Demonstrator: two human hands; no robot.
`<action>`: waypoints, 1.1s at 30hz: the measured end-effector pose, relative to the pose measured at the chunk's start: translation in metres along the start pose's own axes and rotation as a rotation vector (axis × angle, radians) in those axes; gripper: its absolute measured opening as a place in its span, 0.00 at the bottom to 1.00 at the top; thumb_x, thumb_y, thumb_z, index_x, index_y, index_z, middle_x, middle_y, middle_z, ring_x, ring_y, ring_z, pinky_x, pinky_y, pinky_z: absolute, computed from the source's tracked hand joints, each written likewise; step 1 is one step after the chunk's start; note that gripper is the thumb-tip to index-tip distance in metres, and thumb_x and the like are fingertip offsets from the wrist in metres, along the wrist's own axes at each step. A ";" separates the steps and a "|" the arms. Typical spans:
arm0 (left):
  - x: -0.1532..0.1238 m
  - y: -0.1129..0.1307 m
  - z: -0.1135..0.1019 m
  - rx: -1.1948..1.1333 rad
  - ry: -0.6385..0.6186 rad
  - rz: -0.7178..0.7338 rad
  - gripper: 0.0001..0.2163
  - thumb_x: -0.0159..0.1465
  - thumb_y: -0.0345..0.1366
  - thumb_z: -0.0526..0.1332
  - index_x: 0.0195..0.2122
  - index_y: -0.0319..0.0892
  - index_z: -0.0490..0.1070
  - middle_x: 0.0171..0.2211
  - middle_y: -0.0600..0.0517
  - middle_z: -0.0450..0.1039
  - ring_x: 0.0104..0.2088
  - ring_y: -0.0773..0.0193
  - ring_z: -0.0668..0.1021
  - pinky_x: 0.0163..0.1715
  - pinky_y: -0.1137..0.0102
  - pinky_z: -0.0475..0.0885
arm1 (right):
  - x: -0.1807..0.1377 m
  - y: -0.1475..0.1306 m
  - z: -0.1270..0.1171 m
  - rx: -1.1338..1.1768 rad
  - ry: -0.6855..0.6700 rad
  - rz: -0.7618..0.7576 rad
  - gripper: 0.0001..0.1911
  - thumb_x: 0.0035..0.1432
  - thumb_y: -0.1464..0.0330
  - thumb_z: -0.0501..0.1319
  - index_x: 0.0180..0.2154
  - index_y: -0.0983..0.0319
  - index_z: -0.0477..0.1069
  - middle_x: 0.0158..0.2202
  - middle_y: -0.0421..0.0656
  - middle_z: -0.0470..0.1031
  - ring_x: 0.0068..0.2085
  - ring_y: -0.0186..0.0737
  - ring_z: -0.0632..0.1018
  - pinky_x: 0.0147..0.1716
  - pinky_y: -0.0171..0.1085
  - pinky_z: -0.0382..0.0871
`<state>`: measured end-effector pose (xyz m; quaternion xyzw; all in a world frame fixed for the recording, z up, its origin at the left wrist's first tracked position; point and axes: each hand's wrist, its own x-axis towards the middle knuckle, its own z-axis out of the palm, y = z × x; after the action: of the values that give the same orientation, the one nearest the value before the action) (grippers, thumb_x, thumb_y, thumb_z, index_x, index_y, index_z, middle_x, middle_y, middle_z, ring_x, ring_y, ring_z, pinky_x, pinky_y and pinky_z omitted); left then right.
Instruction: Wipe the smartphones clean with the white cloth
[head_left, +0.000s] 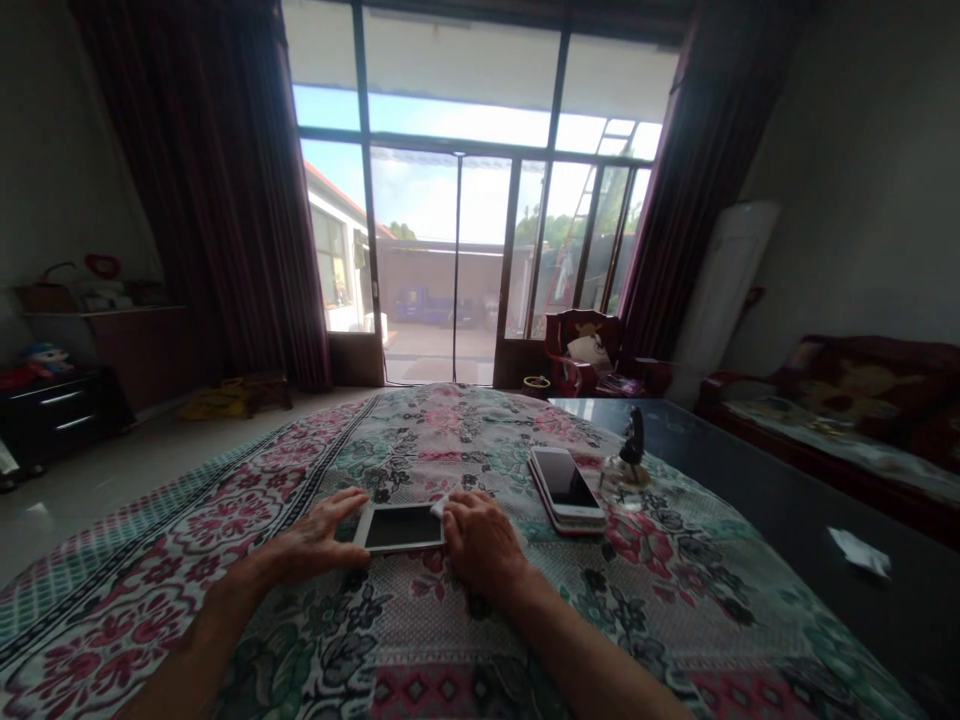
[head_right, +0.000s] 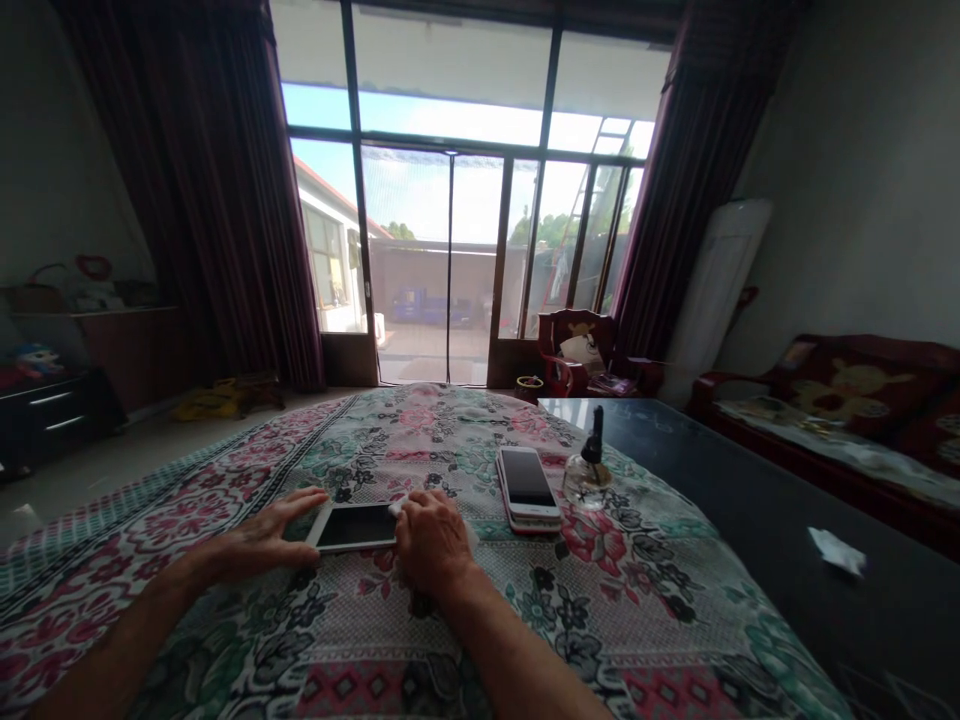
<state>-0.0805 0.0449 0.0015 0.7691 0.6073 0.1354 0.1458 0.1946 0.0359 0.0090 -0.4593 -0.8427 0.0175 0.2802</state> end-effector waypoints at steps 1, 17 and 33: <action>0.000 0.004 0.001 -0.009 0.014 0.005 0.38 0.51 0.50 0.64 0.62 0.43 0.60 0.66 0.46 0.55 0.65 0.50 0.58 0.63 0.62 0.55 | 0.001 0.003 0.000 -0.006 0.011 0.028 0.15 0.66 0.70 0.49 0.37 0.60 0.74 0.41 0.44 0.75 0.46 0.39 0.73 0.51 0.37 0.62; 0.002 0.028 0.005 -0.140 0.055 0.083 0.32 0.49 0.40 0.66 0.57 0.39 0.67 0.60 0.45 0.66 0.60 0.50 0.66 0.60 0.63 0.59 | -0.005 -0.009 -0.009 -0.065 -0.064 0.073 0.06 0.54 0.72 0.57 0.30 0.61 0.73 0.34 0.43 0.74 0.37 0.37 0.73 0.37 0.33 0.62; 0.008 0.050 0.021 -0.320 0.130 0.068 0.40 0.48 0.41 0.68 0.63 0.42 0.60 0.52 0.47 0.72 0.52 0.51 0.72 0.53 0.64 0.65 | 0.014 0.019 0.001 0.051 0.004 0.136 0.12 0.62 0.72 0.54 0.37 0.60 0.77 0.37 0.44 0.75 0.41 0.37 0.74 0.42 0.31 0.63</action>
<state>-0.0257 0.0407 0.0015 0.7459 0.5597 0.2848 0.2222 0.2027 0.0583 0.0091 -0.5082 -0.8085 0.0569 0.2914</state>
